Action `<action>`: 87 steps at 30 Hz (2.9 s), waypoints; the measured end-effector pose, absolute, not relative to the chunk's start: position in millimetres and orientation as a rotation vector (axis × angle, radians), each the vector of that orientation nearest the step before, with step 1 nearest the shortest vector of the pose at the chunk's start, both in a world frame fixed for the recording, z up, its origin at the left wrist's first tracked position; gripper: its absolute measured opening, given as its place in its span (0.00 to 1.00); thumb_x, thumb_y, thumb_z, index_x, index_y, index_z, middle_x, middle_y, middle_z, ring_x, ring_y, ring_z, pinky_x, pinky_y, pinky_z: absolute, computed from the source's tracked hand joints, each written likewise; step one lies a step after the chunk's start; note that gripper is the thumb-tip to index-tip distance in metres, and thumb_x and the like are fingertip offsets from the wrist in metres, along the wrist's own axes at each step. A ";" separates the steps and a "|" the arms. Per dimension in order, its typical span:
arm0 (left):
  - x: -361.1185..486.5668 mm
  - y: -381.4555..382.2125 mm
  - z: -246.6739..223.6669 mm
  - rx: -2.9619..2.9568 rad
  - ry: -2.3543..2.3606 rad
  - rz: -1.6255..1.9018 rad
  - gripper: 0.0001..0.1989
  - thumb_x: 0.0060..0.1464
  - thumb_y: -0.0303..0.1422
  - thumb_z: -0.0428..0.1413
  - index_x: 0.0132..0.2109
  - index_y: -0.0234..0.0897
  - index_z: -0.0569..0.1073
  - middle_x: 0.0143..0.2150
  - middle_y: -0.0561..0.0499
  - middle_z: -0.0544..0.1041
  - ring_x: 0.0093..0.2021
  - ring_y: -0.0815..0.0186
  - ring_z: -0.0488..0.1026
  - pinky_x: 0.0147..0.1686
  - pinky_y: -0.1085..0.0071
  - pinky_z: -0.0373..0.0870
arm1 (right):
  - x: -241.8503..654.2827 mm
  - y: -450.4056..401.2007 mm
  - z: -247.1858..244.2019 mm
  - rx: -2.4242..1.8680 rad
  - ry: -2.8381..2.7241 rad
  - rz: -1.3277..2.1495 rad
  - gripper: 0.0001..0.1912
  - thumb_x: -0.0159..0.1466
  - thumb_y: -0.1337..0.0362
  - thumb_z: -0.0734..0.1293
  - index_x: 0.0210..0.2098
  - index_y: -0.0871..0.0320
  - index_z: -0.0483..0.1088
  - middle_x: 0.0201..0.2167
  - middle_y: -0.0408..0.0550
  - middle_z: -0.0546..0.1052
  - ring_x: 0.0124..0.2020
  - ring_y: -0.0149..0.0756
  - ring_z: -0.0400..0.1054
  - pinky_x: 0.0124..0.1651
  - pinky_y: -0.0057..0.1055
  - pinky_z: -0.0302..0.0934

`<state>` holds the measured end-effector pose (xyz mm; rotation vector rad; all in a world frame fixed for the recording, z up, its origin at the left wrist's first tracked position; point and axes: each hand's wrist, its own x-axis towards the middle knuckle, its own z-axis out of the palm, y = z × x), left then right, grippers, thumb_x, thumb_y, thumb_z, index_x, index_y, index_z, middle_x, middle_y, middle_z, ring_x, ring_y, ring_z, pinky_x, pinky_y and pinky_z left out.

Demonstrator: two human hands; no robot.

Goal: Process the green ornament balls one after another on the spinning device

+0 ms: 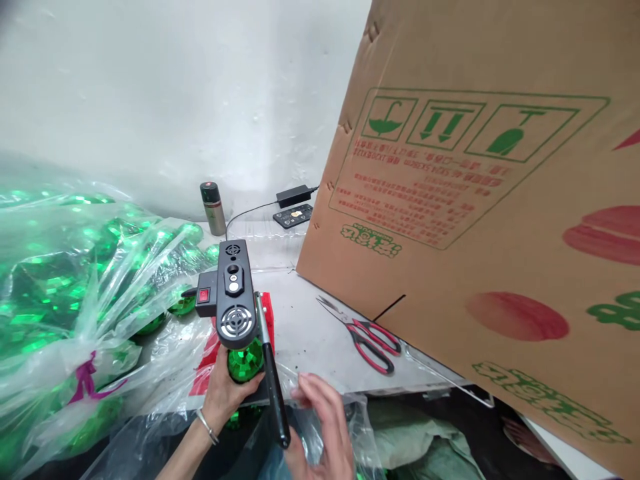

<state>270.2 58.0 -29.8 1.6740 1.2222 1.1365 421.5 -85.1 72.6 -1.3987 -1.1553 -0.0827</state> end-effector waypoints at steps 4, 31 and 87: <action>270.0 57.6 -28.0 1.643 1.198 1.143 0.43 0.44 0.38 0.77 0.67 0.40 0.76 0.64 0.38 0.86 0.66 0.38 0.86 0.70 0.37 0.82 | 429.8 -61.1 117.6 -1.215 -1.361 -0.406 0.26 0.81 0.45 0.71 0.65 0.58 0.81 0.53 0.63 0.88 0.49 0.49 0.88 0.42 0.41 0.86; 280.2 51.1 -48.1 1.829 1.172 1.281 0.45 0.44 0.33 0.77 0.69 0.41 0.75 0.65 0.37 0.86 0.64 0.37 0.87 0.63 0.34 0.88 | 383.0 -6.4 143.1 -1.027 -1.129 -0.260 0.28 0.87 0.64 0.60 0.27 0.54 0.61 0.24 0.36 0.68 0.22 0.27 0.61 0.33 0.29 0.64; 216.7 -14.5 -83.7 2.045 1.046 1.434 0.38 0.56 0.34 0.80 0.70 0.54 0.77 0.65 0.37 0.88 0.64 0.39 0.89 0.61 0.42 0.90 | 390.1 -5.9 164.6 -1.009 -1.135 -0.195 0.27 0.82 0.71 0.66 0.25 0.54 0.64 0.20 0.38 0.65 0.22 0.30 0.67 0.27 0.32 0.53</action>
